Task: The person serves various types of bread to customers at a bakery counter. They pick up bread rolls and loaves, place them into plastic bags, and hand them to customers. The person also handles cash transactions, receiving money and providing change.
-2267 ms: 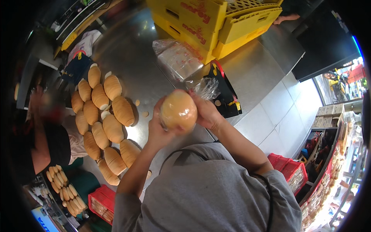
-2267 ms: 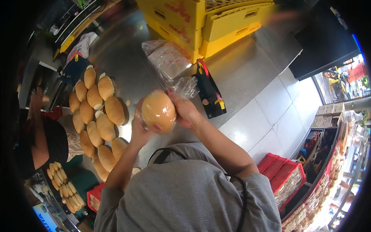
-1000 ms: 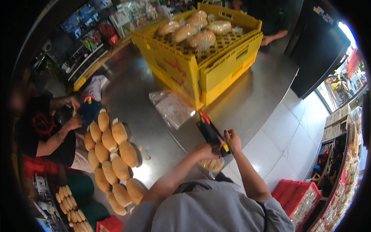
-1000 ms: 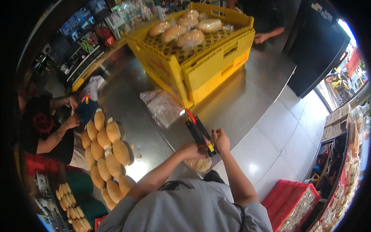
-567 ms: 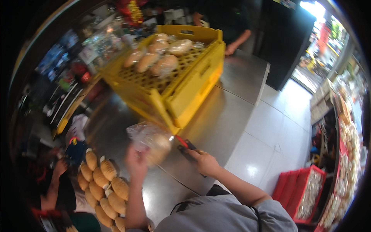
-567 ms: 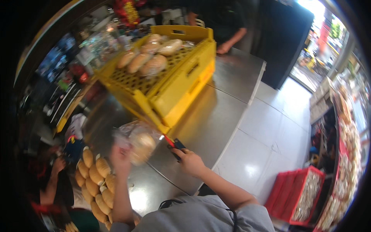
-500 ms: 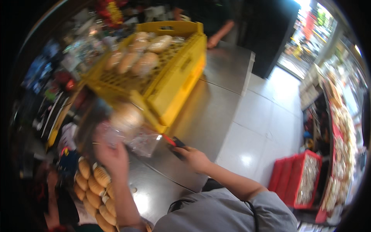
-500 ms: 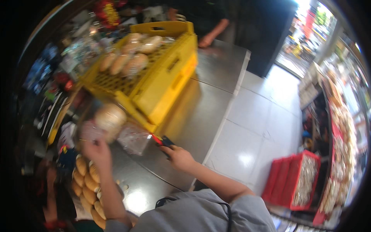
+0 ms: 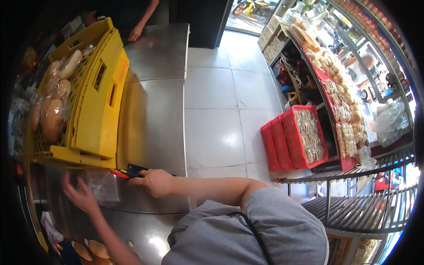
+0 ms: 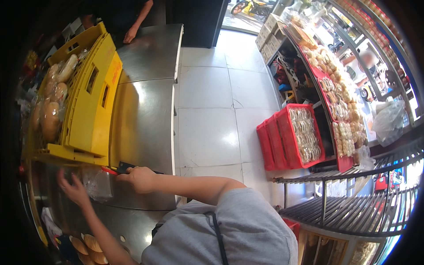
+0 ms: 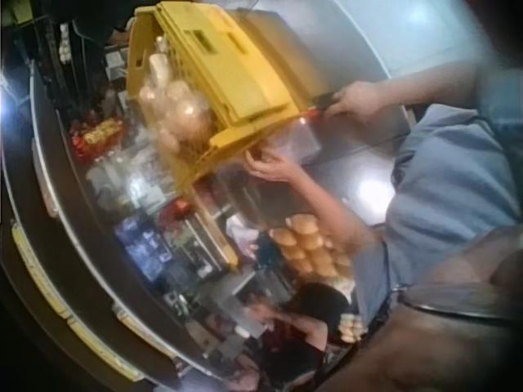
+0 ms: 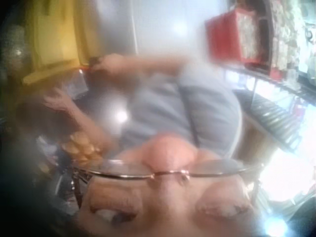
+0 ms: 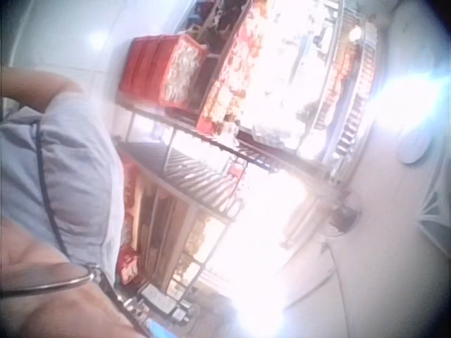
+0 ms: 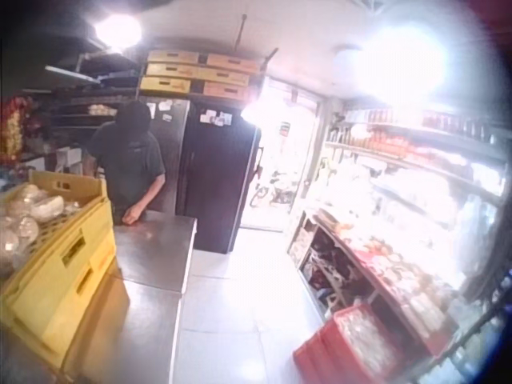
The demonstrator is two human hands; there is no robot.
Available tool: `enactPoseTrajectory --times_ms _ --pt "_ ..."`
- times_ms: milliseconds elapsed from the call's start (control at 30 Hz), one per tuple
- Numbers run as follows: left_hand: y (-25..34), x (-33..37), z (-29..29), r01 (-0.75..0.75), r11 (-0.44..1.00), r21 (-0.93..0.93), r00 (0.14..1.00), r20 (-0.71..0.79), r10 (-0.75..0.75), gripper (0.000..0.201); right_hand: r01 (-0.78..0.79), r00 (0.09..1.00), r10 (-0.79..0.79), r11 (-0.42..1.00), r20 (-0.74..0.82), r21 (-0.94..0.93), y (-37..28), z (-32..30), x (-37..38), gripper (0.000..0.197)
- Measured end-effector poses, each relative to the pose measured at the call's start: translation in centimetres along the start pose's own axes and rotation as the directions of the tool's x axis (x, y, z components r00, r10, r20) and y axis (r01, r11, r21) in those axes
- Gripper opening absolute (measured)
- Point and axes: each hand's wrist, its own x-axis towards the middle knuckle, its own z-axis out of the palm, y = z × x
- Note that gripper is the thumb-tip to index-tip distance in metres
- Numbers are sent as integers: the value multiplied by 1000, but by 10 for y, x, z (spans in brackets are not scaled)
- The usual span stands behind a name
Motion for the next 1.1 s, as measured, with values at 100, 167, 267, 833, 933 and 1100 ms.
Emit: enactPoseTrajectory --times_ms 100,167,267,833,933,1100 --pt "-47 -122 16 170 984 45 930 323 -175 47 -5 1000 5 1000 5 1 0 -4 0 60" --pt "-41 -172 13 220 973 62 800 559 -217 51 28 1000 -29 999 -6 -36 1 3 3 58" --pt "-26 -216 5 148 953 266 814 514 -270 52 1 999 0 999 45 -37 2 12 11 58" --pt "11 -281 16 234 963 135 927 269 -263 38 -736 558 764 636 -324 232 84 66 -325 54" --pt "61 -304 -3 78 988 133 911 394 -125 38 -897 370 924 383 -98 220 98 81 -418 53" --pt "188 -331 1 130 945 -301 789 609 86 35 -961 103 993 115 -62 251 201 157 -543 47"
